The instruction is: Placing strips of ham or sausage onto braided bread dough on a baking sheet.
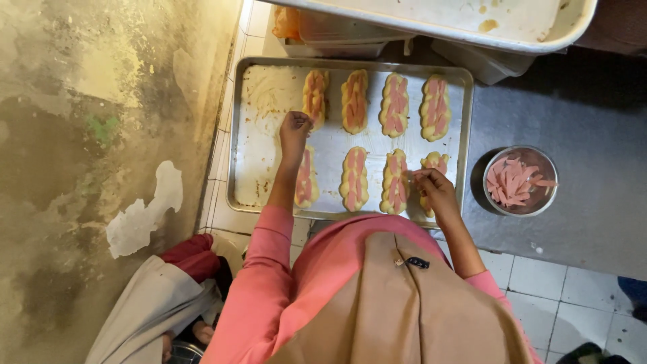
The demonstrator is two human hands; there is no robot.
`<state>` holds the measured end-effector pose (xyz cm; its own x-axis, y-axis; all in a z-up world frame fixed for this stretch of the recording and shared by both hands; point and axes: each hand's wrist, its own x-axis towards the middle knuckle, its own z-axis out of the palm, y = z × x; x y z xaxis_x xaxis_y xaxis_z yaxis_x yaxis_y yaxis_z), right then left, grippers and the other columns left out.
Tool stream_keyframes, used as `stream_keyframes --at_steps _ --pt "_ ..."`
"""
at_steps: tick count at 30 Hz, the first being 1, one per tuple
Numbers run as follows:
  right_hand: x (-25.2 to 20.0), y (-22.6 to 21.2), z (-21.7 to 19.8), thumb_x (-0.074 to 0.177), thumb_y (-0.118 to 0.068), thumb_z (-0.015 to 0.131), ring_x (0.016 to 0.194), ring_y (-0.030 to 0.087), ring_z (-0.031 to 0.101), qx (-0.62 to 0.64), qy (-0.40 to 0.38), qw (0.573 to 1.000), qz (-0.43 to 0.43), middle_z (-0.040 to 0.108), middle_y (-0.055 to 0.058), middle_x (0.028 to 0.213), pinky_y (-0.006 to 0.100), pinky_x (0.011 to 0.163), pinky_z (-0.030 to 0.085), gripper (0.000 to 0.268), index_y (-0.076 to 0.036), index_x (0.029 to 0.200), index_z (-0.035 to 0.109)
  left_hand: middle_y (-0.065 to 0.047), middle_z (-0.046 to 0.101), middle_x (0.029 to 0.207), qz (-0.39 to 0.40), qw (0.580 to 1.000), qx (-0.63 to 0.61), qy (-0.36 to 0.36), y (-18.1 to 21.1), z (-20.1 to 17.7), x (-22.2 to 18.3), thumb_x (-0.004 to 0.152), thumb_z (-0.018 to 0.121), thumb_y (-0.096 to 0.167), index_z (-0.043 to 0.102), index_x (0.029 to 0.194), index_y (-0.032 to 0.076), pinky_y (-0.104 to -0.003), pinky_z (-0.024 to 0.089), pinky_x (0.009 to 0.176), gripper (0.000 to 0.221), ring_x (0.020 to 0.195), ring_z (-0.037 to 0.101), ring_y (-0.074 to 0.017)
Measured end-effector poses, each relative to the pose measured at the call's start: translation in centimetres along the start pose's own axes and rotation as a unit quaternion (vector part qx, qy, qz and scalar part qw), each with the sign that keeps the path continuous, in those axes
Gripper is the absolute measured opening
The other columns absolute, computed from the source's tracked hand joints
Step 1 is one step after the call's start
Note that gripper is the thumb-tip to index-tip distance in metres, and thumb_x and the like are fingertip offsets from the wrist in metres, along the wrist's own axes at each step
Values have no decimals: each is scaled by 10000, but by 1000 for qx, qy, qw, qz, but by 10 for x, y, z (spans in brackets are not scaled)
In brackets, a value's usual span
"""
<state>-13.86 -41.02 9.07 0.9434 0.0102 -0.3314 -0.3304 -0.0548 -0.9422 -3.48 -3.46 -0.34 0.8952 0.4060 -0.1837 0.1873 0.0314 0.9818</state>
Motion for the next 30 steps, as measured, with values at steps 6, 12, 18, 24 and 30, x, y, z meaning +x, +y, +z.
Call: stream_keyframes --at_steps 6,12,18,24,30 --pt "1 6 -3 1005 -53 582 777 111 572 -6 -7 1000 1 648 88 885 202 649 450 152 -38 1083 711 -48 715 756 13 989 131 71 -46 16 14 785 762 113 658 880 121 -310 527 598 141 680 681 -165" --pt "-7 3 -4 1002 -48 572 755 125 574 -12 9 1000 21 650 101 852 220 634 453 179 -40 1089 728 -72 753 770 49 952 286 101 5 18 -10 803 670 190 641 875 138 -470 544 680 93 795 708 -347" --pt "-5 9 -9 988 -94 616 667 118 547 -10 26 999 35 649 98 801 213 558 429 151 -69 1074 738 -90 725 779 127 929 332 104 5 20 -14 805 695 191 627 877 141 -486 537 741 111 832 670 -363" --pt "-5 10 -9 958 -89 641 601 116 522 -2 63 998 24 641 104 725 214 507 429 143 -67 1041 756 -100 627 783 314 877 354 81 17 20 -23 833 718 80 651 1080 127 -455 491 763 260 786 612 -348" --pt "10 33 -84 927 -110 716 739 160 664 -149 157 970 -110 719 45 856 274 644 553 135 -178 1024 780 -122 559 923 338 845 415 16 36 26 -33 851 710 39 676 1088 118 -475 510 755 252 851 578 -389"
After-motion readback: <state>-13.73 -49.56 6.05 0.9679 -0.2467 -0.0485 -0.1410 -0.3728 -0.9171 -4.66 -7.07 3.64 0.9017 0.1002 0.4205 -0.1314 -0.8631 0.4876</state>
